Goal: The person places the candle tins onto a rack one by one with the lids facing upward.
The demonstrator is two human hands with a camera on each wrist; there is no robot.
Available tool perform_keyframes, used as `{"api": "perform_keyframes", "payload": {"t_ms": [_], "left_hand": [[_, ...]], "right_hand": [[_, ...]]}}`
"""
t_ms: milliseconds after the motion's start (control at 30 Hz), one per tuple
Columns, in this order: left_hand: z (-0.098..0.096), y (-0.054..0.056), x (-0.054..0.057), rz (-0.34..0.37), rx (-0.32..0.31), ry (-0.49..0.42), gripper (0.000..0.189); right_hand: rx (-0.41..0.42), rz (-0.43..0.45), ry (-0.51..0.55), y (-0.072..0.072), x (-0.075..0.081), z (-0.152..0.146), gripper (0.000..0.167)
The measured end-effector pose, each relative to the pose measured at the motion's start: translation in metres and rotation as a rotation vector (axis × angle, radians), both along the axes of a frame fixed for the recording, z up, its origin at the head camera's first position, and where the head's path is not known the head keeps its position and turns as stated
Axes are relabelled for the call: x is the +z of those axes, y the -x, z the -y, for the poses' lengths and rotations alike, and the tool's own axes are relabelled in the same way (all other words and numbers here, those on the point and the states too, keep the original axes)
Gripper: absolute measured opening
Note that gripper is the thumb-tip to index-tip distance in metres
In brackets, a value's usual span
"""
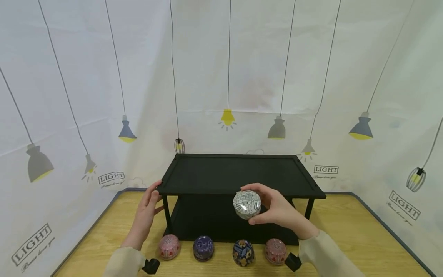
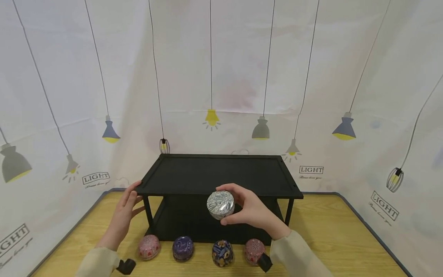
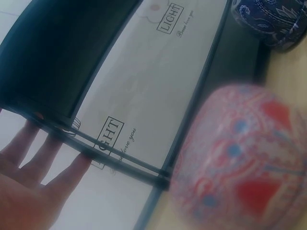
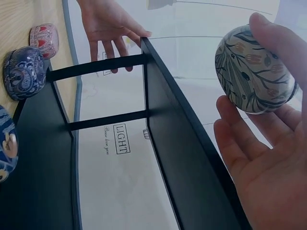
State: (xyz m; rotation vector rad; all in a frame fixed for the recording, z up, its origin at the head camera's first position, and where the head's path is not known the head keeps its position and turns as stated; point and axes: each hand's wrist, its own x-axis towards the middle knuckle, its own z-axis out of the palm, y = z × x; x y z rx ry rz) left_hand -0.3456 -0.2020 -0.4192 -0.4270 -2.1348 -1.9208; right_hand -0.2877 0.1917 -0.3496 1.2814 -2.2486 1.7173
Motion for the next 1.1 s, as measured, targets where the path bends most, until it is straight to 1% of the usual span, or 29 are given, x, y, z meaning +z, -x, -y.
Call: {"api": "perform_keyframes", "payload": {"t_ms": [300,667,1100], "left_hand": [[0.000,-0.001,0.001,0.000,-0.012,0.001,0.047],[0.001,0.000,-0.001,-0.008,0.002,0.021,0.049],[0.000,-0.001,0.001,-0.004,-0.003,0.006,0.047]], "right_hand": [[0.002,-0.024,0.014,0.004,0.011,0.010,0.068],[0.023,-0.011,0.030,0.012,0.026,0.026,0.070],[0.024,-0.009,0.033,0.019,0.032,0.037,0.068]]}}
